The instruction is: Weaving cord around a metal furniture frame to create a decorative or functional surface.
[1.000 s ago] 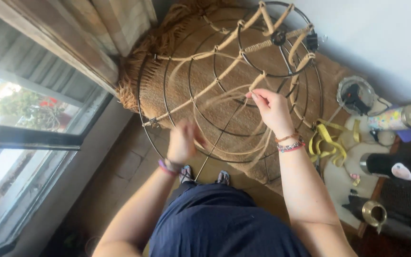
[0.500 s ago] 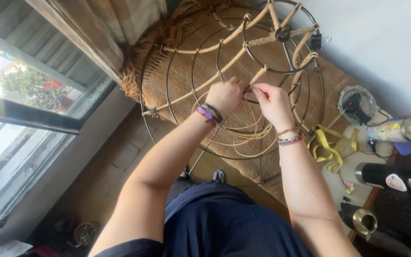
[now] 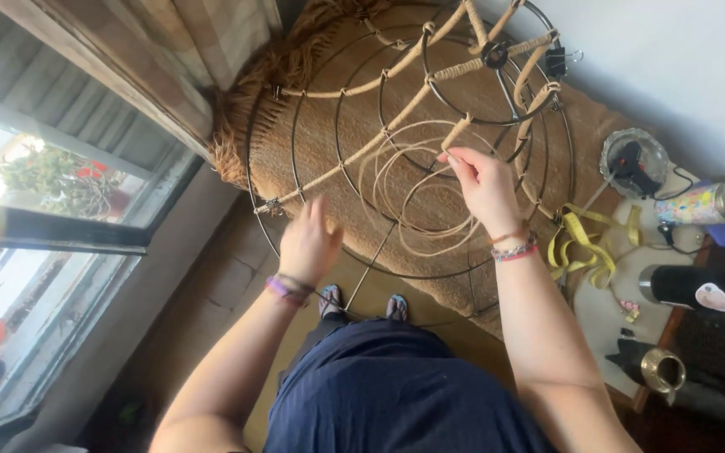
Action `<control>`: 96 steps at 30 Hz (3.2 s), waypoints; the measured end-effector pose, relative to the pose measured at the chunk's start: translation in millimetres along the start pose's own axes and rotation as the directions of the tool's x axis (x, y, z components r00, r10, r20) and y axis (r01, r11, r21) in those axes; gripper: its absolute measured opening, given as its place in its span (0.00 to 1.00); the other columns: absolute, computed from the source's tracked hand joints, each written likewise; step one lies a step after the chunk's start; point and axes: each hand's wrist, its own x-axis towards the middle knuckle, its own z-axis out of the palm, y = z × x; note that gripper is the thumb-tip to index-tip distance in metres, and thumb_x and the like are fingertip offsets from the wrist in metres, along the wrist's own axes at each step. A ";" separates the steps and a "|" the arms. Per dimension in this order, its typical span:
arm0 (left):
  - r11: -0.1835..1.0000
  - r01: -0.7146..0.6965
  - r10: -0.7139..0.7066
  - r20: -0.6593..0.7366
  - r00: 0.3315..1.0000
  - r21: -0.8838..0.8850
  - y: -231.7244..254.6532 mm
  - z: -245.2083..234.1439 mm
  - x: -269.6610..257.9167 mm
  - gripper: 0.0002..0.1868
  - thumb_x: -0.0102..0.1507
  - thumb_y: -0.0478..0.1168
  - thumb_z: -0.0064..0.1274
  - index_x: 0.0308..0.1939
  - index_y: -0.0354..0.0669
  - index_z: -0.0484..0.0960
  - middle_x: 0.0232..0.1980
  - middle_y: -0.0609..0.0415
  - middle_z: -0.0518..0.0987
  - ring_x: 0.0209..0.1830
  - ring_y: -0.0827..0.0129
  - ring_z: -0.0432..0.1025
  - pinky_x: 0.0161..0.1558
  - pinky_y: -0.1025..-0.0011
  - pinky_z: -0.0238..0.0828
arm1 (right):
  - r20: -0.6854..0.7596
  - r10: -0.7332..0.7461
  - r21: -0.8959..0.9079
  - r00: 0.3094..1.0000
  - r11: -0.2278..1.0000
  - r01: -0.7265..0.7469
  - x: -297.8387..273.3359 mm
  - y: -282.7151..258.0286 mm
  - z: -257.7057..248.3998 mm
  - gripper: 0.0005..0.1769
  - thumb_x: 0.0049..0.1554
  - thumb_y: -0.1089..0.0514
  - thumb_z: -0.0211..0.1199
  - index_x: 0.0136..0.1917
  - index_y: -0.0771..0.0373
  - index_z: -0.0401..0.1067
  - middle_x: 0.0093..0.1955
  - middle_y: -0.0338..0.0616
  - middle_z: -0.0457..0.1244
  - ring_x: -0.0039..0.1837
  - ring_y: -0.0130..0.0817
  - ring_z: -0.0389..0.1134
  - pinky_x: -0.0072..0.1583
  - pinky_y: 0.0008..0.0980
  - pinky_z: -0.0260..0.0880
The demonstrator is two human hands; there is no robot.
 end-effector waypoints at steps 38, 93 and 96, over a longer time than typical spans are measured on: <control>0.723 -0.146 0.482 0.342 0.807 -0.675 41.8 -38.5 9.5 0.12 0.73 0.45 0.38 0.49 0.45 0.76 0.26 0.50 0.80 0.27 0.54 0.80 0.34 0.56 0.78 | -0.028 0.138 0.073 0.990 0.988 -0.136 3.3 -13.9 15.7 0.07 0.65 0.60 0.64 0.54 0.61 0.80 0.47 0.46 0.73 0.53 0.38 0.74 0.50 0.34 0.75; 0.957 0.266 -0.278 0.094 0.956 0.120 72.2 -0.3 -1.1 0.27 0.66 0.70 0.44 0.29 0.54 0.76 0.22 0.54 0.80 0.21 0.56 0.78 0.23 0.60 0.73 | -0.465 0.072 -0.148 0.883 0.976 -0.157 -18.4 67.5 16.7 0.23 0.52 0.46 0.82 0.50 0.50 0.69 0.32 0.33 0.66 0.36 0.33 0.70 0.44 0.35 0.71; 0.990 0.007 0.050 -0.390 0.920 0.144 104.0 -49.4 42.5 0.25 0.61 0.68 0.54 0.40 0.53 0.70 0.37 0.60 0.68 0.40 0.61 0.73 0.41 0.65 0.68 | -0.443 0.165 -0.041 0.881 0.978 -0.203 -20.9 38.8 9.0 0.31 0.55 0.49 0.80 0.61 0.51 0.62 0.30 0.37 0.63 0.36 0.35 0.67 0.48 0.36 0.70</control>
